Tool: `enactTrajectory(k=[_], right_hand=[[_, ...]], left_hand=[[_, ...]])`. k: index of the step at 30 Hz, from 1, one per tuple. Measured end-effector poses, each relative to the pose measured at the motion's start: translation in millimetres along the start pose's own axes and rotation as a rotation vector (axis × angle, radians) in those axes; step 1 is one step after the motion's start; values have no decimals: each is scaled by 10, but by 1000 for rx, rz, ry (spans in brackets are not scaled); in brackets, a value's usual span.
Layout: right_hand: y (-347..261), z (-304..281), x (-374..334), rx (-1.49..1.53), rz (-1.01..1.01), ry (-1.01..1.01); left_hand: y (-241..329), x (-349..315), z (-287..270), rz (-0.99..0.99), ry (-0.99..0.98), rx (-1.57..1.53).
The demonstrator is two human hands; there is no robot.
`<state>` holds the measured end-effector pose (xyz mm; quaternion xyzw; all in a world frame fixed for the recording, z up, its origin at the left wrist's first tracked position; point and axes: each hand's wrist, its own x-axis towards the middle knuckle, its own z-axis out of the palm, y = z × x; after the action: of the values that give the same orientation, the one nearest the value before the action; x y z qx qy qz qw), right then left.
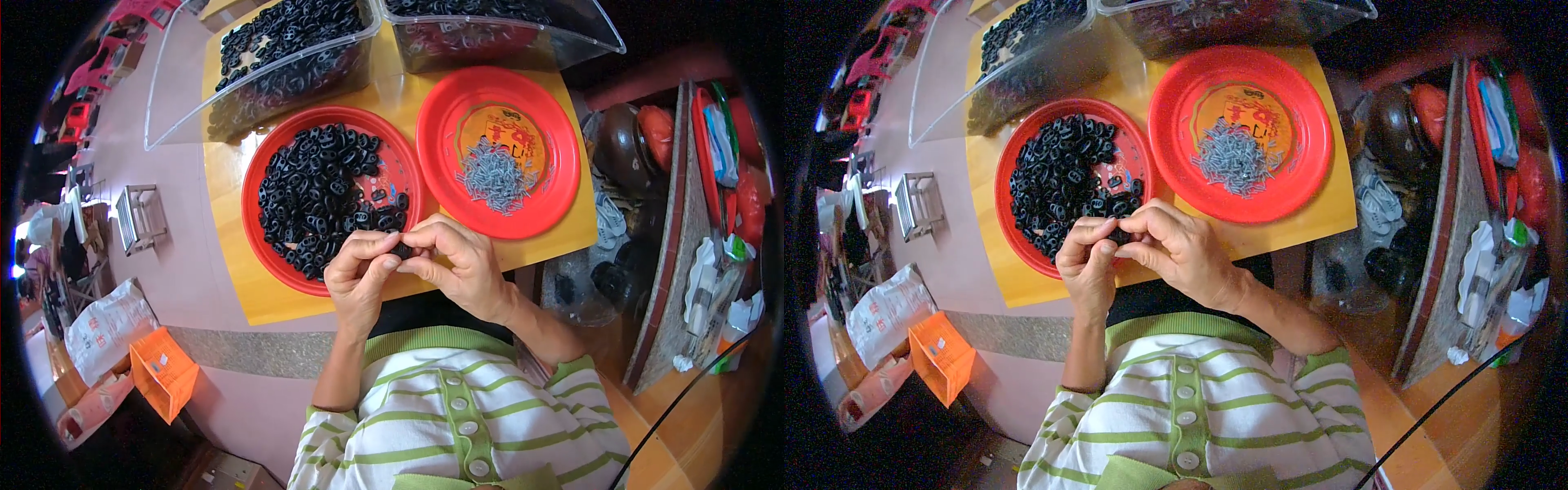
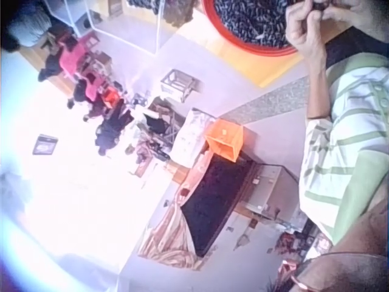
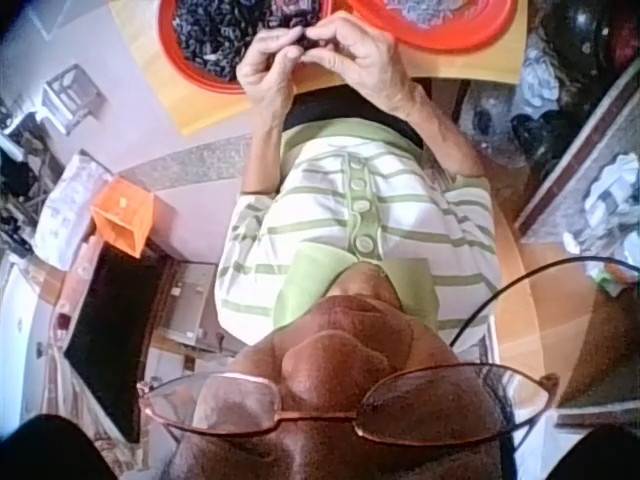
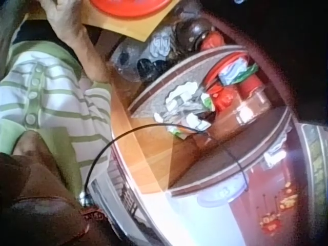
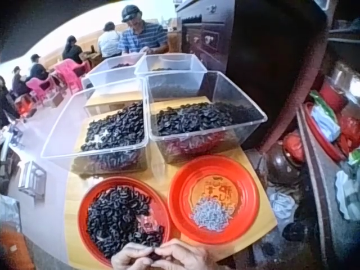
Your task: The person assembles small black rubber rings by inserting silver clips into them by hand.
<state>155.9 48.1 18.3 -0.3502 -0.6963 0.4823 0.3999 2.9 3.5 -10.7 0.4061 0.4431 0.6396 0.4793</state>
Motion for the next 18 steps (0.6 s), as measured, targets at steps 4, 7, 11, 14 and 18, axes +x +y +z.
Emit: enactTrajectory(k=[4,7,11,14,18], right_hand=[[55,48,-25,-35,4,-3],[55,49,-10,-1,41,-9],[-9,-121,237,234,222,-66],[-104,-342,599,86,130,44],[-335,-783,1256,-354,-201,468]], left_hand=[[-40,-24,-2,-44,47,-52],[17,-23,3,-127,57,-122],[76,182,31,77,22,237],[198,338,96,-65,136,160],[162,551,-101,371,-34,1162]])
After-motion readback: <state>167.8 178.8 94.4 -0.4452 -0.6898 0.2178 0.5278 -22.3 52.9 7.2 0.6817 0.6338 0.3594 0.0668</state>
